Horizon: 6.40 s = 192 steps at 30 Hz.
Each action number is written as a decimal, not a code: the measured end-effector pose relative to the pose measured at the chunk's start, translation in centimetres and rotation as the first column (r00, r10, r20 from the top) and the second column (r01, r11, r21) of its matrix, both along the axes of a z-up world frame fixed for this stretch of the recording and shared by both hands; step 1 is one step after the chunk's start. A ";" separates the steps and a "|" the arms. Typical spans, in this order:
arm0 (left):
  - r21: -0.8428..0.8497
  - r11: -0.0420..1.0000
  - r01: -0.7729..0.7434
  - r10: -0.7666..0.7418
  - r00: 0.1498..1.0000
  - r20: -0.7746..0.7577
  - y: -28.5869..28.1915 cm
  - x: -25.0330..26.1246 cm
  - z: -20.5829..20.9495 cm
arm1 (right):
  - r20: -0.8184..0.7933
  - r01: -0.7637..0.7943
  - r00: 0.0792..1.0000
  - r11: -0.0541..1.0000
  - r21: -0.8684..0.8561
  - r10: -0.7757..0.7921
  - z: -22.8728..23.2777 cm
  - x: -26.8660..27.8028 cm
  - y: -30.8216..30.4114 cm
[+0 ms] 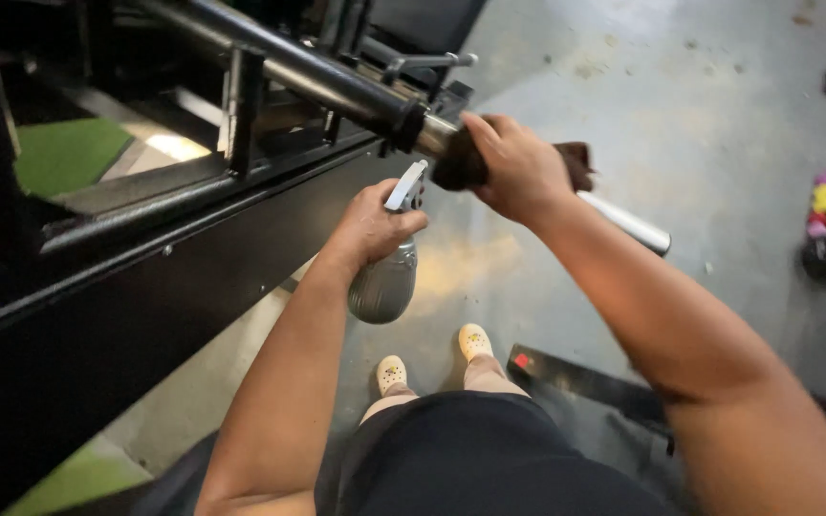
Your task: Cleaning and wiping down various gym exercise machines with a spray bottle and cloth.
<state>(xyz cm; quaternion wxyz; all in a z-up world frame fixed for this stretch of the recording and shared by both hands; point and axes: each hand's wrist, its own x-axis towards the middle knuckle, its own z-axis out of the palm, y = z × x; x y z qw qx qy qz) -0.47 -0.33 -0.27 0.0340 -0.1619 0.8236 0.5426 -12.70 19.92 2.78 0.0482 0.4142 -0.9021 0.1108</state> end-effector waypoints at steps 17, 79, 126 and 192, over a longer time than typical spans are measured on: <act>0.134 0.888 0.440 -0.436 0.898 -0.060 5.0 -3.6 -1.2 | 0.009 0.555 0.809 0.759 -0.340 -0.588 -4.3 8.3 20.1; 0.180 0.896 -0.407 0.437 0.881 -0.181 15.6 6.7 -1.7 | -0.183 -0.168 0.969 0.986 0.006 0.167 -2.4 -0.4 3.2; 0.132 0.728 -0.673 0.685 0.709 -0.168 -4.5 -2.2 -1.1 | 0.326 -0.574 0.682 0.755 -0.317 0.655 -3.2 -14.3 -33.0; 0.066 0.912 -0.406 0.411 0.902 -0.131 -6.0 8.3 1.3 | 0.128 -0.330 0.922 0.914 -0.237 0.366 5.1 -0.1 -14.7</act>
